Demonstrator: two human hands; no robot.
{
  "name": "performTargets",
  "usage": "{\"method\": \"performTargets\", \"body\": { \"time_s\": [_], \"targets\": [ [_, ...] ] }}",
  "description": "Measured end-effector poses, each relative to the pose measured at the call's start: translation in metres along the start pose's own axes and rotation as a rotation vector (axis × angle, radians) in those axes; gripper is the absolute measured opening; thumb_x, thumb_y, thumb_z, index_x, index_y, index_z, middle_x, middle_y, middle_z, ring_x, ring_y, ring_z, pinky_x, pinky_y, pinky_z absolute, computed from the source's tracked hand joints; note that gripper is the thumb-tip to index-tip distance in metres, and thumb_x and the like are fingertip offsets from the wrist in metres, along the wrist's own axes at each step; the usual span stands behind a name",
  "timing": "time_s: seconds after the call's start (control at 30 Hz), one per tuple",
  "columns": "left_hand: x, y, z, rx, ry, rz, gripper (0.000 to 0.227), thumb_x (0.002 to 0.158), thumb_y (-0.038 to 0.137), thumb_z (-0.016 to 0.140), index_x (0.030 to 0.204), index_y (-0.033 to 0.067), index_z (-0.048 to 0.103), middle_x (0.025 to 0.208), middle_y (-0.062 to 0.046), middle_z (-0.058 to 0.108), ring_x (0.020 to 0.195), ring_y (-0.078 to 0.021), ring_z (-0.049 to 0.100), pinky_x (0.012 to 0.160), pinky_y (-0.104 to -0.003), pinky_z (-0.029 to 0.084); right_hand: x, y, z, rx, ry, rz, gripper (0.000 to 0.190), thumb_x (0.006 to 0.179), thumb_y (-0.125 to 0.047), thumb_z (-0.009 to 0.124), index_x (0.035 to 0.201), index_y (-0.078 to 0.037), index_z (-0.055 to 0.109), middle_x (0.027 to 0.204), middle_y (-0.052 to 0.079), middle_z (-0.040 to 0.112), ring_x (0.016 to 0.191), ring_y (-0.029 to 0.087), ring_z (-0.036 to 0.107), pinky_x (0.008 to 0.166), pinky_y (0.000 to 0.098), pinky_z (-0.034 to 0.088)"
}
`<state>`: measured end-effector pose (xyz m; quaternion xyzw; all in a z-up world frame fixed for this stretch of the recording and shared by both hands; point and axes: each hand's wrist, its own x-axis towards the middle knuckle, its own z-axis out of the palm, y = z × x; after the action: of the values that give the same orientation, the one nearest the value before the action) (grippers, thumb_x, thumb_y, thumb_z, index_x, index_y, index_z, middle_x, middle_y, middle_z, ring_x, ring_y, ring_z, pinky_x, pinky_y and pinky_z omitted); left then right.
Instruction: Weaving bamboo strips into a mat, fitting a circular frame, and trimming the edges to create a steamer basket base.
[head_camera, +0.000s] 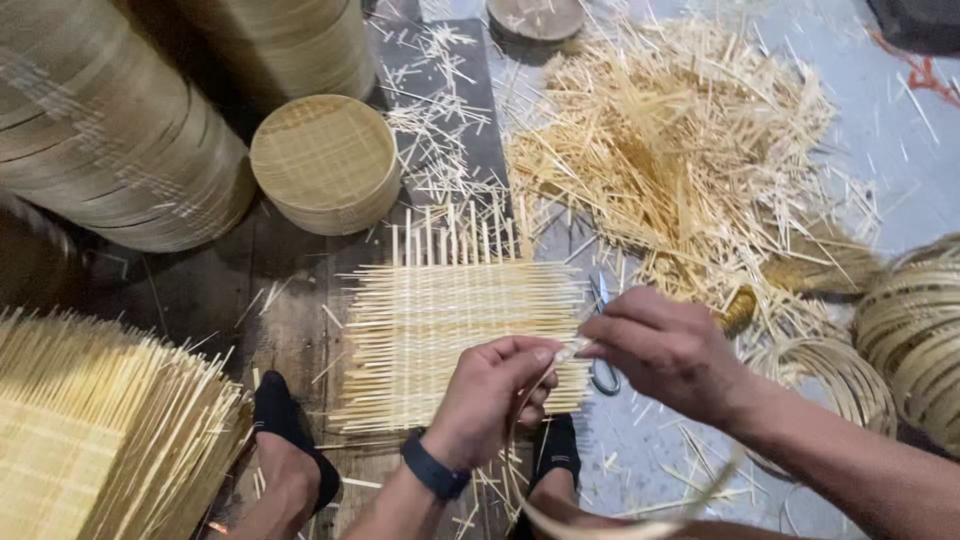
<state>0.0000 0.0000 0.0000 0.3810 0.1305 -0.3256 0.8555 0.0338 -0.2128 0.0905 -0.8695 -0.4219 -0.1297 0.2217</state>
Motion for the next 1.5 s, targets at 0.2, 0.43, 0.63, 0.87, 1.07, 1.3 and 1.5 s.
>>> {"method": "performTargets", "body": {
  "time_s": [0.2,0.43,0.63,0.87,1.07,1.3,1.5],
  "targets": [
    [0.009,0.026,0.010,0.322,-0.100,-0.192,0.079,0.091,0.090,0.025,0.059,0.0185,0.038,0.051,0.006,0.036,0.041,-0.0085,0.034,0.037,-0.025,0.019,0.027,-0.040,0.022,-0.026,-0.063,-0.132,0.020,0.078,-0.013,0.080,0.095,-0.007,0.072,0.075,0.002,0.058,0.069,0.020,0.061,0.054,0.0359,0.049],
    [0.005,0.011,-0.004,0.204,0.122,-0.068,0.076,0.088,0.088,0.022,0.057,0.0199,0.037,0.048,0.008,0.032,0.038,-0.0071,0.025,0.035,-0.026,0.018,0.017,-0.037,0.064,-0.043,0.030,-0.038,0.019,0.077,-0.010,0.078,0.095,-0.007,0.073,0.069,0.001,0.053,0.064,0.017,0.057,0.047,0.0322,0.045],
    [0.019,0.020,-0.053,0.277,0.111,0.002,0.057,0.094,0.067,0.050,0.089,0.0151,0.072,0.053,0.008,0.041,0.039,-0.0072,0.030,0.036,-0.026,0.023,0.017,0.014,0.055,-0.003,-0.239,0.530,0.027,0.081,-0.032,0.081,0.095,-0.009,0.077,0.085,0.003,0.070,0.073,0.019,0.070,0.062,0.0363,0.057],
    [0.034,0.033,-0.121,-0.526,0.216,0.431,0.033,0.102,0.038,0.059,0.092,0.0058,0.061,0.064,0.000,0.053,0.059,-0.0120,0.048,0.055,-0.027,0.043,-0.035,0.056,0.093,1.521,0.462,1.156,0.047,0.099,-0.045,0.050,0.108,-0.002,0.068,0.077,0.004,0.062,0.068,0.017,0.063,0.067,0.0353,0.057],
    [0.039,0.045,-0.147,-0.302,0.185,0.144,0.031,0.099,0.034,0.060,0.086,0.0058,0.064,0.056,0.004,0.046,0.049,-0.0078,0.039,0.043,-0.022,0.031,-0.069,0.072,0.123,1.725,0.389,1.001,0.037,0.108,-0.034,0.055,0.105,0.001,0.067,0.062,-0.003,0.045,0.052,0.009,0.037,0.048,0.0248,0.035],
    [0.055,0.019,-0.152,-0.403,0.141,0.194,0.032,0.104,0.032,0.060,0.086,0.0051,0.063,0.056,0.007,0.037,0.046,-0.0057,0.031,0.039,-0.022,0.025,-0.066,0.071,0.141,1.667,0.387,1.157,0.044,0.107,-0.038,0.055,0.110,0.005,0.065,0.059,-0.006,0.042,0.049,0.006,0.036,0.043,0.0220,0.034],
    [0.062,-0.012,-0.164,-0.438,0.507,0.320,0.028,0.099,0.036,0.060,0.121,0.0215,0.069,0.061,0.004,0.044,0.046,-0.0050,0.035,0.040,-0.021,0.030,-0.082,0.095,0.209,0.997,0.335,1.367,0.035,0.088,-0.013,0.065,0.118,0.002,0.060,0.083,0.005,0.075,0.067,0.015,0.067,0.054,0.0302,0.056]
  ]
}}
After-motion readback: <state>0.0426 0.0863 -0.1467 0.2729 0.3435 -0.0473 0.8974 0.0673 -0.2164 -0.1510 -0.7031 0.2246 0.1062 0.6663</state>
